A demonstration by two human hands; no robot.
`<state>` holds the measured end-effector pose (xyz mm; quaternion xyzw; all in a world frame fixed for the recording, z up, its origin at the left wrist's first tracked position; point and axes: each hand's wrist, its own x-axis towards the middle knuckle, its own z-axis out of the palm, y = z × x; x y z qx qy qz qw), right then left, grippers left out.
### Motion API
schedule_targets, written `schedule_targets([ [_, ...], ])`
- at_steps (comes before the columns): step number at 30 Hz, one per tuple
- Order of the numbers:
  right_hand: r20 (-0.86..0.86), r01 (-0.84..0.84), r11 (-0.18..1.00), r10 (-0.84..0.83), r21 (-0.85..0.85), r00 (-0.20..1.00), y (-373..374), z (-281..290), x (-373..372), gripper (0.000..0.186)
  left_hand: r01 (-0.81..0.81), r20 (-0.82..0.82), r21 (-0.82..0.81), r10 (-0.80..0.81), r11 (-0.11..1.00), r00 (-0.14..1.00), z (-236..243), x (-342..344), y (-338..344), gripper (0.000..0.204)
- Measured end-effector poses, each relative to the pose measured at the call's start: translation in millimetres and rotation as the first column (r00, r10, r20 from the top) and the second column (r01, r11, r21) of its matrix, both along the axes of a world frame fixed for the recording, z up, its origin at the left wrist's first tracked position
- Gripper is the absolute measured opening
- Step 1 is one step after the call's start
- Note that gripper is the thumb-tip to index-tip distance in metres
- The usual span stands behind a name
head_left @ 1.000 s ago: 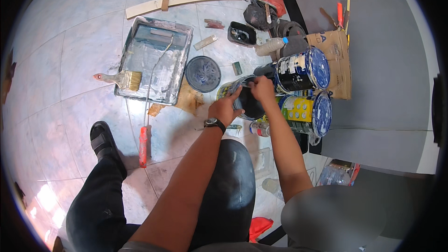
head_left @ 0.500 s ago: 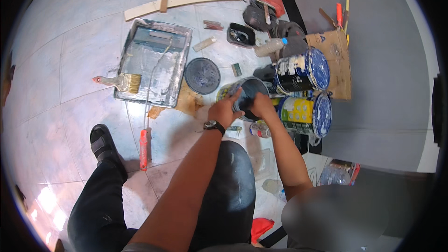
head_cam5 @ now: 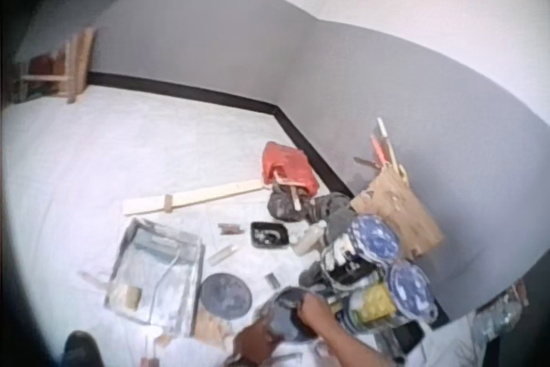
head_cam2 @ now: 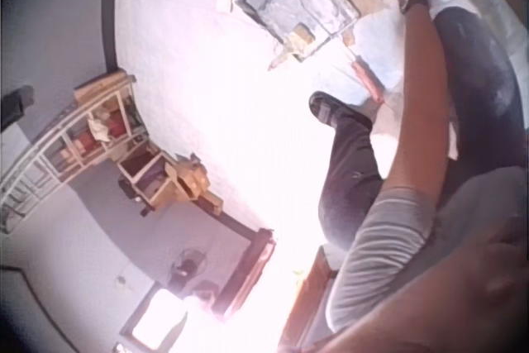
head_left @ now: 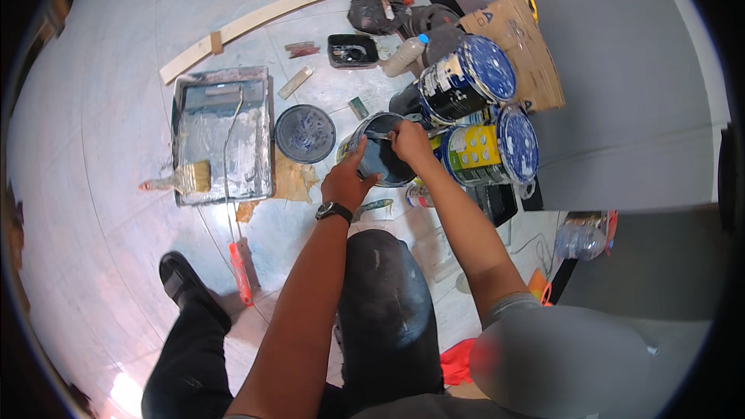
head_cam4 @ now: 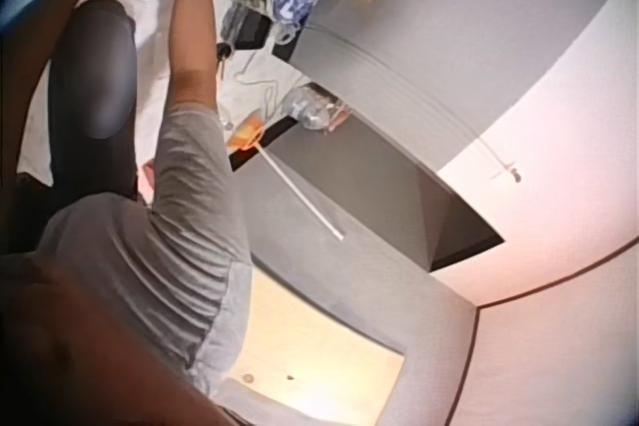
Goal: The person opens a paint can, pours paint into a smaller container, and then dabs a brush into the paint in the container and onto a paint tray.
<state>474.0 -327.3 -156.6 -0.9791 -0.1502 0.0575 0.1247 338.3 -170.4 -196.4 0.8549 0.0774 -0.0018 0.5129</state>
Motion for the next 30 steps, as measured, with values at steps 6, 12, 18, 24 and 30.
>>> schedule_targets([
  [6, 0.036, 0.101, 0.985, -0.097, -0.143, 0.995, -25.0, -10.5, -16.6, 0.019, 0.028, -0.007, -0.007, -0.028, 1.000, 1.000, 5.5, 1.4, -6.4, 0.098],
  [12, -0.400, -0.293, 0.950, 0.229, -0.106, 0.887, -37.2, 32.6, -38.1, 0.020, 0.030, -0.012, -0.018, -0.030, 0.999, 0.999, 8.7, 2.9, -1.4, 0.095],
  [18, -0.039, -0.017, 1.000, 0.018, 0.020, 0.999, -81.1, 59.4, -134.3, 0.019, 0.040, -0.012, -0.035, -0.041, 0.999, 0.999, 6.5, 2.5, 0.8, 0.092],
  [24, 0.134, 0.117, 0.992, -0.121, 0.041, 0.984, -64.9, 77.9, -174.3, 0.022, 0.050, -0.025, -0.039, -0.051, 0.998, 0.998, 7.5, 2.2, -2.3, 0.092],
  [30, 0.075, 0.119, 0.991, -0.114, -0.067, 0.991, -70.9, 77.2, -182.6, 0.021, 0.045, -0.046, -0.033, -0.046, 0.998, 0.998, 10.2, 2.6, -1.4, 0.092],
])
